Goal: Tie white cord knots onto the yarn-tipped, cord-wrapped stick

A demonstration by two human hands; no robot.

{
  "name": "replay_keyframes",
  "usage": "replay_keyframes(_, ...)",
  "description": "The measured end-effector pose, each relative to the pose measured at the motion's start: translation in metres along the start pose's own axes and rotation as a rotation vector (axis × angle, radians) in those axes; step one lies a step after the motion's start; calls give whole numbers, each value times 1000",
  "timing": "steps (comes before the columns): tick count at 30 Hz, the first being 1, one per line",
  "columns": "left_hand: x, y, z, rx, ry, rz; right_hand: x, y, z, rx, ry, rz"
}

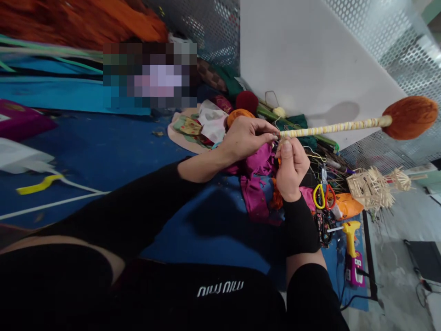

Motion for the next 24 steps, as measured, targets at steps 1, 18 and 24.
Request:
replay_keyframes(1,0,0,-1,2,-7,-12,1,-2,0,27,-11,-4)
replay_keyframes(18,10,15,-3,-534,-13,-39,-25,13,20,229,-159,62)
replay_keyframes(24,13,21,-6,-590,-15,-137,-27,24,20,330,-211,16)
Point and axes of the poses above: each hand's wrist, its own x-axis away from the middle knuckle, its own z-axis out of the back of the hand, y = z × x, the point moved 9 cm from there along -x, towards the middle knuckle, and after that the axes turned 1 degree about -x, right-handed, at the moved point
